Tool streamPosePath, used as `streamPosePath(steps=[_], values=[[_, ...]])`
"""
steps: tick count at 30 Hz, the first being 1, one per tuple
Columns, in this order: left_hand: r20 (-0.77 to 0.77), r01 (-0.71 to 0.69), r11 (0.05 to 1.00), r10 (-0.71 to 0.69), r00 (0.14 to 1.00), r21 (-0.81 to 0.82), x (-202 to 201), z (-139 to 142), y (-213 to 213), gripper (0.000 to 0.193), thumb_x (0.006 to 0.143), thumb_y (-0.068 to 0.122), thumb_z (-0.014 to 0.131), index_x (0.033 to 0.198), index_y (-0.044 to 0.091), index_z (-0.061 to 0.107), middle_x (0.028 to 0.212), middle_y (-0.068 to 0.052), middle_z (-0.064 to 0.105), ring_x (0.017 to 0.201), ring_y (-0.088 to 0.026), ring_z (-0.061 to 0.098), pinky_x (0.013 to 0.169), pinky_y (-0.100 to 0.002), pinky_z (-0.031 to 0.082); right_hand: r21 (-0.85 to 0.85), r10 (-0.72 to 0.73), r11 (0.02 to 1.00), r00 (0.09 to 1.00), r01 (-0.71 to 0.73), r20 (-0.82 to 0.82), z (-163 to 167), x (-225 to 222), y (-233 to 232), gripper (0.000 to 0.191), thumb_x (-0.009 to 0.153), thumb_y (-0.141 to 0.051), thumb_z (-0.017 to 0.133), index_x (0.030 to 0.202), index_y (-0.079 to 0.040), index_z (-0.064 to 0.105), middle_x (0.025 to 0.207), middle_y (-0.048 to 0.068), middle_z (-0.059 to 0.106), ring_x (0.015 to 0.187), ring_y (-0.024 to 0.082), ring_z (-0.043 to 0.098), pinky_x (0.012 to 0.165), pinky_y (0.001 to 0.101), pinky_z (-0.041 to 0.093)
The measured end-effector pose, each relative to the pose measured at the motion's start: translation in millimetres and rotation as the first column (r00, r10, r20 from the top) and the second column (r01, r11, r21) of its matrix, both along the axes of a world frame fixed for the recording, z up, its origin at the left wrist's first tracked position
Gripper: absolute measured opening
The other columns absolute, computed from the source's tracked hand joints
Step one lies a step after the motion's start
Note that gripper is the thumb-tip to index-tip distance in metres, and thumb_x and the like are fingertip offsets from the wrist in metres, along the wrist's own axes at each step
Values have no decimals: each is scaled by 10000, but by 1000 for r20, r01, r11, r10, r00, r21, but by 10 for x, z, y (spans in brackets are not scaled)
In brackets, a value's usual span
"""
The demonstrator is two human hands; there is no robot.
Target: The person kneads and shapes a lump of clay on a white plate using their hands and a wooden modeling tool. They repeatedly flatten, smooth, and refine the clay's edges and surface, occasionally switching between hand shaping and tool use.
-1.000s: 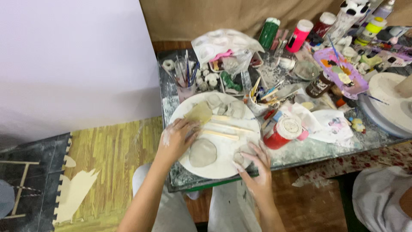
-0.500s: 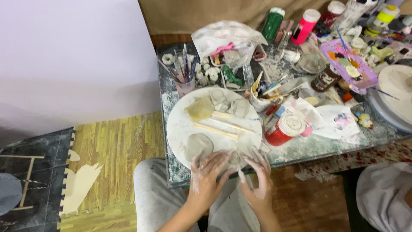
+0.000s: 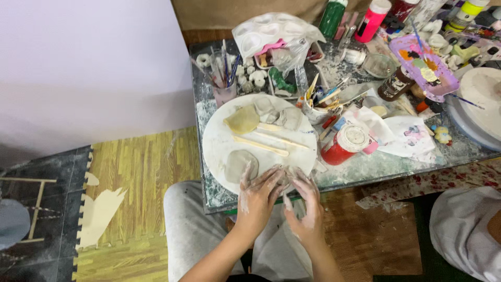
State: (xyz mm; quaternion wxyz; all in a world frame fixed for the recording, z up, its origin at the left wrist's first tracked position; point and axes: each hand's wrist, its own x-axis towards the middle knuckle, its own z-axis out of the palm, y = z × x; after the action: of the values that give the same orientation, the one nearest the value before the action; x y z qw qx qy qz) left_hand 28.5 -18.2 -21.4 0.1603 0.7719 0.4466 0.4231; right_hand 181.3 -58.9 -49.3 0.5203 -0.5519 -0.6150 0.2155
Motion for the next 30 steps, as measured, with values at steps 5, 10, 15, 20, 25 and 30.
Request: streamPosePath(steps=[5, 10, 15, 20, 25, 30], values=[[39, 5, 1000, -6, 999, 27, -20, 22, 15, 435, 878, 108, 732, 1303, 54, 654, 1289, -121, 707, 1265, -267, 632, 1182, -509, 310, 171, 79, 981, 993, -94, 88, 155, 138, 161, 494, 894, 59, 610, 1377, -18, 544, 1425, 218, 611, 1373, 362, 581, 1154, 468, 472], [5, 17, 997, -18, 1000, 75, -44, 44, -21, 460, 907, 75, 705, 1358, 45, 623, 1363, -132, 667, 1308, -310, 594, 1164, -465, 373, 141, 63, 984, 957, -107, 284, 484, 264, 617, 363, 884, 3, 681, 1242, -58, 669, 1228, 132, 701, 1162, 323, 666, 1020, 431, 513], [43, 13, 998, -16, 999, 65, -70, 50, -124, 438, 927, 75, 676, 1361, 52, 620, 1405, -130, 634, 1357, -327, 552, 1182, -476, 369, 45, 286, 927, 783, -371, 552, 698, 224, 1210, 377, 833, -151, 755, 1192, -57, 689, 1216, 115, 689, 1140, 351, 608, 984, 441, 482], [-55, -23, 999, 26, 998, 49, 86, 20, -219, 459, 938, 231, 704, 1380, 122, 645, 1467, -147, 522, 1409, -365, 438, 1208, -580, 261, -17, 217, 952, 637, -305, 740, 608, 170, 1381, 311, 835, -222, 761, 1090, -63, 682, 1150, 125, 644, 1144, 334, 566, 988, 461, 446], [-157, -9, 1000, 9, 988, -3, 259, -27, -305, 552, 940, 352, 675, 1439, 133, 586, 1561, -217, 369, 1474, -439, 294, 1206, -602, 186, -53, 210, 965, 631, -258, 747, 576, 256, 1310, 289, 826, -197, 750, 1055, -54, 647, 1117, 121, 652, 1144, 319, 572, 1007, 478, 413], [-202, -48, 998, 56, 978, 43, 317, -66, -266, 614, 943, 393, 669, 1491, 151, 533, 1584, -247, 343, 1474, -436, 291, 1188, -586, 202, 81, 83, 975, 676, -208, 732, 584, 372, 1178, 259, 854, -181, 753, 1076, -85, 660, 1042, 76, 695, 1079, 261, 618, 1073, 515, 367]])
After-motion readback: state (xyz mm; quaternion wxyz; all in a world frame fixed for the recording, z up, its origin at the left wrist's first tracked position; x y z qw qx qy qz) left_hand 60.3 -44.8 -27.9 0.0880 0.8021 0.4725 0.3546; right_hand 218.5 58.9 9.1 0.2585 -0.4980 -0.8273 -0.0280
